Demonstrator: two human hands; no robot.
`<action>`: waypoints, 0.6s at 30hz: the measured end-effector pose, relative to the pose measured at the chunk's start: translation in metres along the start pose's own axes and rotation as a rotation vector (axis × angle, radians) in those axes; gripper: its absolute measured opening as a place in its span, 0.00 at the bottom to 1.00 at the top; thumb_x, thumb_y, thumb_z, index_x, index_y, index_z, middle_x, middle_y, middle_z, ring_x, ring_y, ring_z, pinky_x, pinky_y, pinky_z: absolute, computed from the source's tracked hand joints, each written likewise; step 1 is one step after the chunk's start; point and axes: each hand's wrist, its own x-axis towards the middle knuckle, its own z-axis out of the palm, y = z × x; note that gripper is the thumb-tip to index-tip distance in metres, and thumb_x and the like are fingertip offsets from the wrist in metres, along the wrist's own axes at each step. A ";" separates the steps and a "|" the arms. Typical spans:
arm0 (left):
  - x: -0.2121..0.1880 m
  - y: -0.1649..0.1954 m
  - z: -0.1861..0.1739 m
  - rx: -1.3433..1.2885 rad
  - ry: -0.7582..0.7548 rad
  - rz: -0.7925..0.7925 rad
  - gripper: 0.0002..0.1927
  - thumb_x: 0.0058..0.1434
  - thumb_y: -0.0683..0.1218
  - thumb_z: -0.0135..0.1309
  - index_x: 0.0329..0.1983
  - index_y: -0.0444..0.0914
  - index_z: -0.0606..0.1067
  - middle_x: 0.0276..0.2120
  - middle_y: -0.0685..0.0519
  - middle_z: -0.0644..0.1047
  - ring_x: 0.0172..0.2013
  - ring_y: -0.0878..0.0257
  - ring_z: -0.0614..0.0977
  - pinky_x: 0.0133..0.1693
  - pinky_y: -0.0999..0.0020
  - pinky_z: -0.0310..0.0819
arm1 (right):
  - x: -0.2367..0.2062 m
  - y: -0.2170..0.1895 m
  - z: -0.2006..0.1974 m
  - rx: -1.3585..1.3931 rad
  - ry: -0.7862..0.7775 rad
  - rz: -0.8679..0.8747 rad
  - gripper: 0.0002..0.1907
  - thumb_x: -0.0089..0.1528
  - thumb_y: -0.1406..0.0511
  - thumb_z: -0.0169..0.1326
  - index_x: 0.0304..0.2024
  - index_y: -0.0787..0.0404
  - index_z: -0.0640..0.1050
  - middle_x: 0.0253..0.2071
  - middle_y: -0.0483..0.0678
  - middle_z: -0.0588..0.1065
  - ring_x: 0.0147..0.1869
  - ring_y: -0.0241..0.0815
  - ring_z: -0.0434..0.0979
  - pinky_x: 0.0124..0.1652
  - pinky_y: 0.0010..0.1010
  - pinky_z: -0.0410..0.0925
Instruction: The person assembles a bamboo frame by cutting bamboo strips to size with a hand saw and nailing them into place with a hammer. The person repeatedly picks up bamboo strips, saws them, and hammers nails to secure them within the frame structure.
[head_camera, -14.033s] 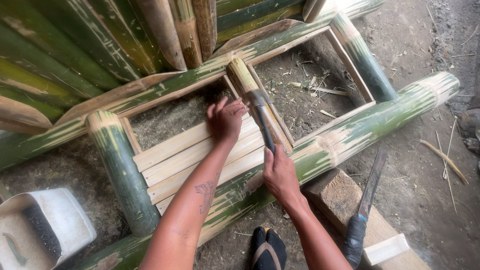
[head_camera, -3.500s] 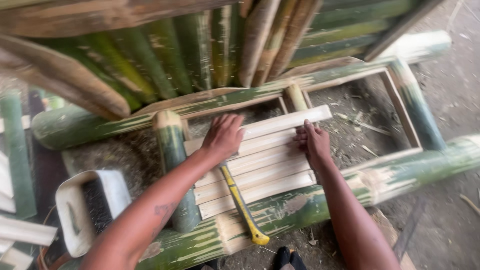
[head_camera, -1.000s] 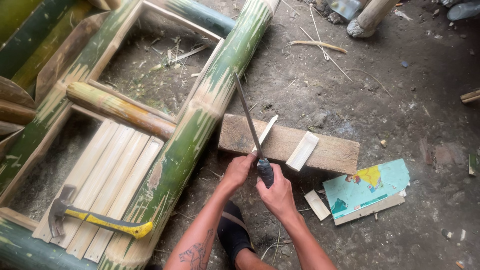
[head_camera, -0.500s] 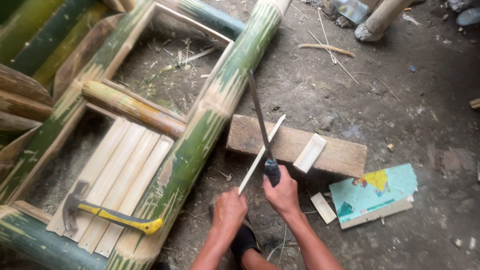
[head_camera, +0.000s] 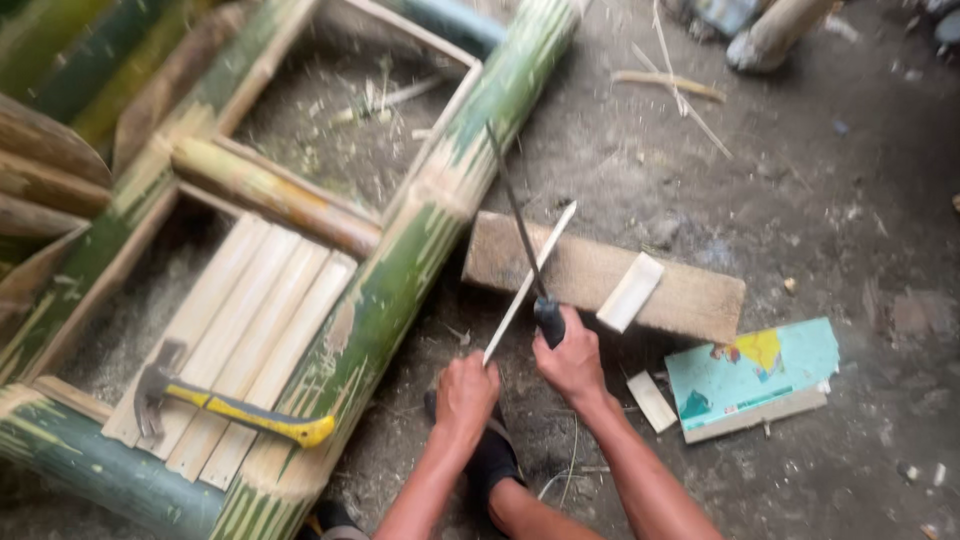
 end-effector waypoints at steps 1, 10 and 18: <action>-0.006 0.000 -0.001 -0.023 0.041 0.038 0.08 0.59 0.46 0.56 0.33 0.36 0.79 0.28 0.37 0.80 0.31 0.39 0.82 0.37 0.46 0.77 | -0.007 0.000 -0.009 0.044 -0.009 0.012 0.17 0.57 0.65 0.58 0.48 0.63 0.74 0.31 0.63 0.79 0.34 0.61 0.83 0.32 0.44 0.75; -0.002 -0.015 0.002 0.059 -0.014 -0.035 0.05 0.56 0.43 0.57 0.33 0.37 0.79 0.28 0.36 0.80 0.32 0.38 0.82 0.37 0.46 0.79 | -0.005 -0.012 0.010 -0.048 0.019 -0.013 0.14 0.56 0.65 0.60 0.42 0.63 0.76 0.32 0.65 0.78 0.40 0.66 0.80 0.37 0.46 0.73; -0.008 -0.023 0.008 -0.031 0.134 0.088 0.05 0.51 0.38 0.54 0.31 0.36 0.77 0.29 0.40 0.81 0.32 0.44 0.85 0.41 0.48 0.80 | -0.022 -0.004 -0.007 0.144 0.024 0.016 0.14 0.56 0.63 0.56 0.44 0.59 0.75 0.27 0.58 0.80 0.30 0.57 0.80 0.29 0.42 0.74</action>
